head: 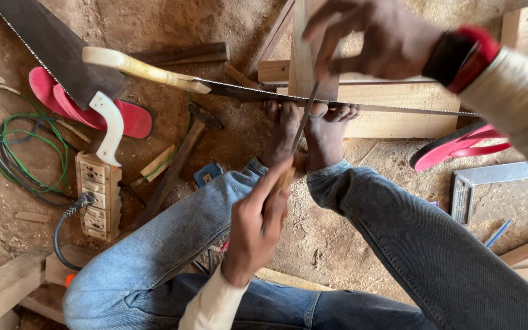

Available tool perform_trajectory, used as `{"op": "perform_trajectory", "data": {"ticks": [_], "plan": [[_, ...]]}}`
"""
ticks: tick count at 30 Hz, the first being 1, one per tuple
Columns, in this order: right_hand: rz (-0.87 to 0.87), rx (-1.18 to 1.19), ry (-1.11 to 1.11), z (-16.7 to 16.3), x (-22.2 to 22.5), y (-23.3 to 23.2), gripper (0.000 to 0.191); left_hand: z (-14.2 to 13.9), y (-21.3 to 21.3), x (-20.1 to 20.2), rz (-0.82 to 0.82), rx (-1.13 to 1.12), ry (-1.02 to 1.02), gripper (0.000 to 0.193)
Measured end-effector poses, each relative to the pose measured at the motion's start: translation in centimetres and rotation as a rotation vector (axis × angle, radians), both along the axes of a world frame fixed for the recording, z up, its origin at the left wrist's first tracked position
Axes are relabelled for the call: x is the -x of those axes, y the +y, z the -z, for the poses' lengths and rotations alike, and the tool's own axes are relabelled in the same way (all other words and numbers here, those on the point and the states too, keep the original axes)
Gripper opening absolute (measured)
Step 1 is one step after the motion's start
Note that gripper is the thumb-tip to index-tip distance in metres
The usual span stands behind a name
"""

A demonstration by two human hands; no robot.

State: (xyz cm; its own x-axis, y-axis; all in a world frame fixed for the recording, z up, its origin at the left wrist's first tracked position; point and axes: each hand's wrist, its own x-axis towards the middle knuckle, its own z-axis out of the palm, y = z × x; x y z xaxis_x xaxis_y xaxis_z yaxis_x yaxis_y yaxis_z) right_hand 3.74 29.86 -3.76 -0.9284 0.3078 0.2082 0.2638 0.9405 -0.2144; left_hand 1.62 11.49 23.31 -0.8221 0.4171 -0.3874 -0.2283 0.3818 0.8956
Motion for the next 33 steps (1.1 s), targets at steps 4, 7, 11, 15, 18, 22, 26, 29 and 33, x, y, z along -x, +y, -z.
{"op": "perform_trajectory", "data": {"ticks": [4, 7, 11, 15, 18, 22, 26, 29, 33], "plan": [[-0.022, -0.057, 0.034, 0.6, -0.4, 0.0, 0.067, 1.0, -0.1, -0.7, 0.051, 0.048, -0.037, 0.043], [-0.006, -0.079, -0.004, 1.4, -0.2, 0.1, 0.065, 3.6, 2.7, 1.5, 0.023, -0.051, 0.086, 0.039], [0.005, -0.151, 0.031, -0.5, 1.2, -0.3, 0.078, 4.2, 5.3, 4.3, 0.015, -0.126, 0.159, 0.04], [-0.056, 0.005, -0.774, -4.8, 1.6, -0.2, 0.08, 0.1, 2.4, 2.7, 0.006, -0.085, 0.042, 0.038], [-0.055, -0.065, -0.76, -5.7, 0.9, -0.3, 0.077, -2.3, -0.5, 0.4, 0.011, -0.09, 0.027, 0.043], [-0.006, -0.112, -0.202, -2.3, -0.4, -0.6, 0.07, 0.3, 1.4, 0.7, 0.017, -0.027, 0.043, 0.043], [0.067, 0.024, -0.111, 2.0, -0.3, -0.6, 0.07, 3.9, 5.3, 3.3, -0.011, -0.118, 0.193, 0.037], [0.235, 0.385, -0.161, 3.1, 0.5, -0.2, 0.071, 2.9, 4.7, 3.1, -0.012, -0.075, 0.118, 0.038], [0.167, 0.174, -0.174, 3.0, -0.6, 0.0, 0.067, -0.6, 0.8, 0.5, 0.007, -0.043, 0.032, 0.04]]}}
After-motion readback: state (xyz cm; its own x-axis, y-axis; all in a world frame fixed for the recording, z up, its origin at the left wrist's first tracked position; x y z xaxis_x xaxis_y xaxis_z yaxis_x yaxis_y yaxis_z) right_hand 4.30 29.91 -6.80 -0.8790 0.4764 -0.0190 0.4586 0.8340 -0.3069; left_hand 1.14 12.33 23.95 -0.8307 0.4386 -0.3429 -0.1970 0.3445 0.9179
